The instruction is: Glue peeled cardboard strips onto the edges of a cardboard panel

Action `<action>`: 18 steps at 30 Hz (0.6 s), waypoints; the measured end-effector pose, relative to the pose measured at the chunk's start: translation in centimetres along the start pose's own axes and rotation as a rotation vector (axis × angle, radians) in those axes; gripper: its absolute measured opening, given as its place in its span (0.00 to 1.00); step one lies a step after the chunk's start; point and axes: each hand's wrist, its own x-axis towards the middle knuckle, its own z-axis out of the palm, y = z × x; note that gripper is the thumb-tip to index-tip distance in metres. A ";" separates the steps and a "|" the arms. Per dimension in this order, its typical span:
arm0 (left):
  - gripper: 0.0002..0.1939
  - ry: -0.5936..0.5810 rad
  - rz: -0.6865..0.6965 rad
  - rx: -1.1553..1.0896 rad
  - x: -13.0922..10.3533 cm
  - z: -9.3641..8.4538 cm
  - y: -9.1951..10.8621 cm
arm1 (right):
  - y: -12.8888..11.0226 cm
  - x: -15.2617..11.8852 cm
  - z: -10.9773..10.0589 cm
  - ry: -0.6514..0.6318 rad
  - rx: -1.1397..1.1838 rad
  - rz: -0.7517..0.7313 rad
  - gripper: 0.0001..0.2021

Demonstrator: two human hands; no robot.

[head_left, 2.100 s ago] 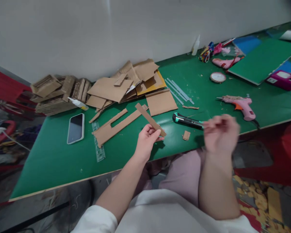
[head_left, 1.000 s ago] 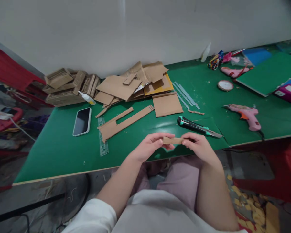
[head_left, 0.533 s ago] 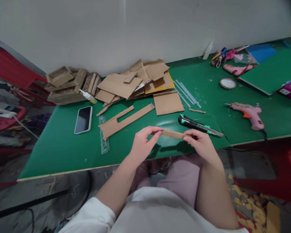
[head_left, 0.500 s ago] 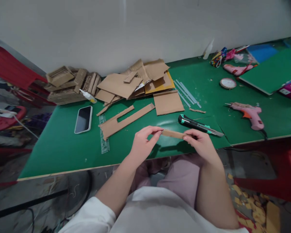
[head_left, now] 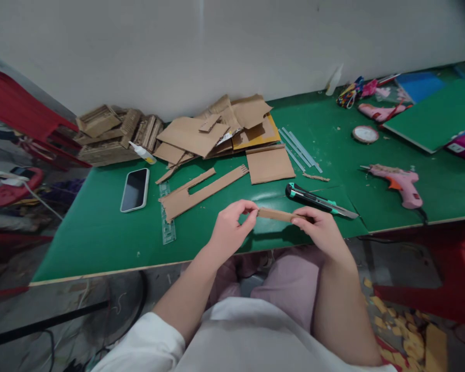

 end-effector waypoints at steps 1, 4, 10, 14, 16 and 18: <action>0.05 -0.003 0.005 0.006 0.0 0.0 0.0 | 0.0 0.0 0.0 -0.004 -0.001 -0.004 0.09; 0.05 -0.009 0.001 0.013 -0.1 0.0 0.2 | -0.1 0.0 0.0 -0.013 -0.007 -0.015 0.09; 0.06 0.166 -0.130 -0.079 -0.4 -1.0 -1.2 | 0.5 0.0 -0.3 0.065 0.024 0.017 0.09; 0.10 0.406 -0.283 -0.044 -2.5 -5.0 -5.7 | 1.3 0.1 -0.4 0.228 0.253 0.009 0.08; 0.12 0.599 -0.373 0.117 -4.8 -8.3 -8.7 | 1.6 0.3 -0.4 0.347 0.408 -0.019 0.09; 0.14 0.688 -0.420 0.262 -8.1 -12.0 -11.5 | 1.7 0.6 -0.5 0.468 0.551 -0.046 0.11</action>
